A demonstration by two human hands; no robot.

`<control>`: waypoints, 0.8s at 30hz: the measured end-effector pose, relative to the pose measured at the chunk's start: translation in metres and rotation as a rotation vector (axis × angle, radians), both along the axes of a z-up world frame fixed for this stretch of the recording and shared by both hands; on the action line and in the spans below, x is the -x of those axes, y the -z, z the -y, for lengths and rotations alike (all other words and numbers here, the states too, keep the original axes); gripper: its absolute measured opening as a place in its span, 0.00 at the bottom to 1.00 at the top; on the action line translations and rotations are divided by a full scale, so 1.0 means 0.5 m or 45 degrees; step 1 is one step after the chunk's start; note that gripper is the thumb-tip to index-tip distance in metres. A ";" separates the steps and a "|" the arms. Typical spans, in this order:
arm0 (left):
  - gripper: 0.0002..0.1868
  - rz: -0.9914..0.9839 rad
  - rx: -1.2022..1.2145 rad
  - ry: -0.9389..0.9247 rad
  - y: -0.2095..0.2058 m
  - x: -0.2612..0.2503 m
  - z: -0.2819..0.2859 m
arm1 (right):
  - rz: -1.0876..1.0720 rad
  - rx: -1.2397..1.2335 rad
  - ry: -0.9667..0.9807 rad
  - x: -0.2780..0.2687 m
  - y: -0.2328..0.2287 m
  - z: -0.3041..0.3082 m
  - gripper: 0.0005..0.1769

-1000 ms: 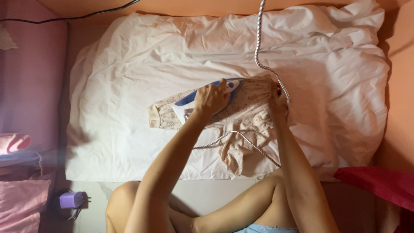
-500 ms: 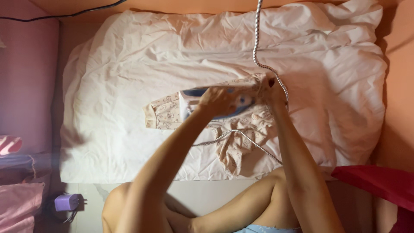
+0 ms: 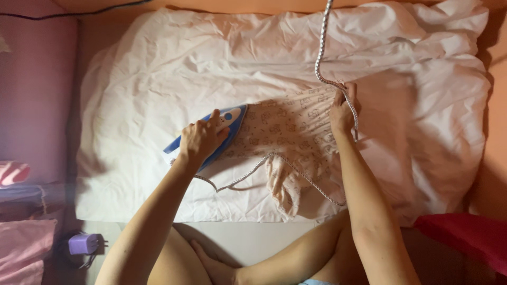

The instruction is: The person irons a pair of patterned shorts on a white sheet spread over the floor, smoothing out wrinkles with the iron and then folding the shorts into a compact rectangle.

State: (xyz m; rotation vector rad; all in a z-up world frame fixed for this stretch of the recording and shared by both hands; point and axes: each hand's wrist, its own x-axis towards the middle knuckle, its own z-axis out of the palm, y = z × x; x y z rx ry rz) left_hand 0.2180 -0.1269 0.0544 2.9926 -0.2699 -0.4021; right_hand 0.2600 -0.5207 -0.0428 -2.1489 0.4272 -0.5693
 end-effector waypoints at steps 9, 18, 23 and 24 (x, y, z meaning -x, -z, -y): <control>0.26 0.112 0.038 0.589 0.062 -0.082 0.157 | -0.211 0.141 -0.048 0.000 0.042 0.050 0.09; 0.30 0.452 0.109 0.570 0.116 -0.131 0.394 | -0.416 0.167 -0.015 -0.002 0.114 0.097 0.25; 0.22 -0.135 0.000 0.372 0.045 -0.064 0.106 | -0.112 0.277 -0.142 0.010 0.085 0.079 0.18; 0.21 -0.007 -0.158 0.505 0.031 -0.041 0.030 | -0.240 0.176 -0.108 0.011 0.067 0.069 0.17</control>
